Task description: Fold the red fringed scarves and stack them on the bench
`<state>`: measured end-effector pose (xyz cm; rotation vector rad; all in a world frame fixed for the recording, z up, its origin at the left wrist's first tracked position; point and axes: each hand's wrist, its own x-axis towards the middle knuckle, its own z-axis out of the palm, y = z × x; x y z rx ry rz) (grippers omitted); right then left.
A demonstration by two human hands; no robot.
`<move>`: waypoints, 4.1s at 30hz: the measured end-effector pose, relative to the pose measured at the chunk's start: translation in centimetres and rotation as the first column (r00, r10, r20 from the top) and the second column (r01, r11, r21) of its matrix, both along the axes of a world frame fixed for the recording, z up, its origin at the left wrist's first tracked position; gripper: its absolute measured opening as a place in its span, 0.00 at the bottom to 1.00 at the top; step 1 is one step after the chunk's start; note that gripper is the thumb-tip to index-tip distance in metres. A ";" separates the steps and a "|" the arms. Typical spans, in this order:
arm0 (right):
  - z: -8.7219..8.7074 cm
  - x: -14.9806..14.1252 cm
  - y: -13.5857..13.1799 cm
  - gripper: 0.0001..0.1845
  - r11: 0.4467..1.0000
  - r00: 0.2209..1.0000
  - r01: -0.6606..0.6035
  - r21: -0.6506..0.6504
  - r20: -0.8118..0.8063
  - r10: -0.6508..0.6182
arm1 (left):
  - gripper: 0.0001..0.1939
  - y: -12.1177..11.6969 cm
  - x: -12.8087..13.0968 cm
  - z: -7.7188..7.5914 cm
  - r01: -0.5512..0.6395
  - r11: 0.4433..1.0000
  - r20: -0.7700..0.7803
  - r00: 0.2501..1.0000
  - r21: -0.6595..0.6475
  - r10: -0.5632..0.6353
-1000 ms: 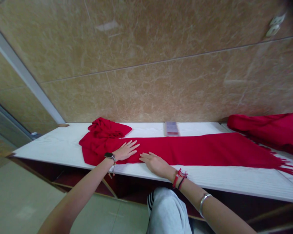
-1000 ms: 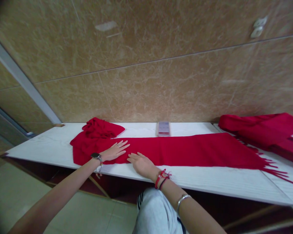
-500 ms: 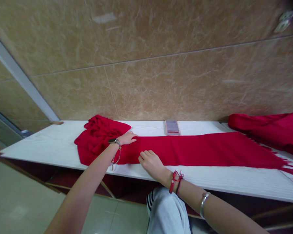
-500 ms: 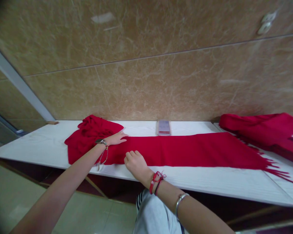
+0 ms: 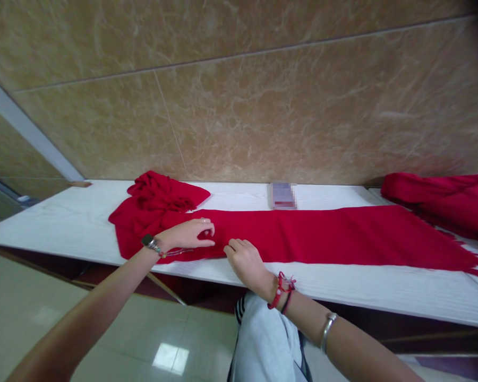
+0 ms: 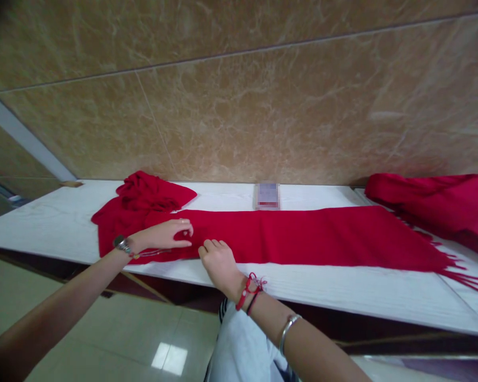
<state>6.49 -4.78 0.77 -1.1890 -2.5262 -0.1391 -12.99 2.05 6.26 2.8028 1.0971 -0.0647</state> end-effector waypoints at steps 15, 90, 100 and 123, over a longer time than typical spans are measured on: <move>-0.3 -0.3 0.5 0.07 0.999 0.998 -0.028 0.043 -0.048 0.030 | 0.13 -5.5 -0.8 -1.0 -0.086 0.919 -0.223 0.958 0.384 0.182; 0.1 -1.8 -0.2 0.05 0.925 0.943 -0.311 0.216 0.195 0.271 | 0.16 3.3 0.2 -0.3 -0.368 0.929 0.220 0.910 0.040 0.351; 0.2 -1.9 -0.5 0.03 0.947 0.972 -0.228 0.228 0.114 0.207 | 0.10 10.4 -1.1 -2.5 -0.361 0.900 0.202 0.889 -0.244 0.411; 8.0 3.5 -1.0 0.09 0.929 0.987 -0.110 0.353 0.152 0.059 | 0.18 9.8 3.1 3.0 -0.166 0.882 0.736 0.496 -0.440 0.461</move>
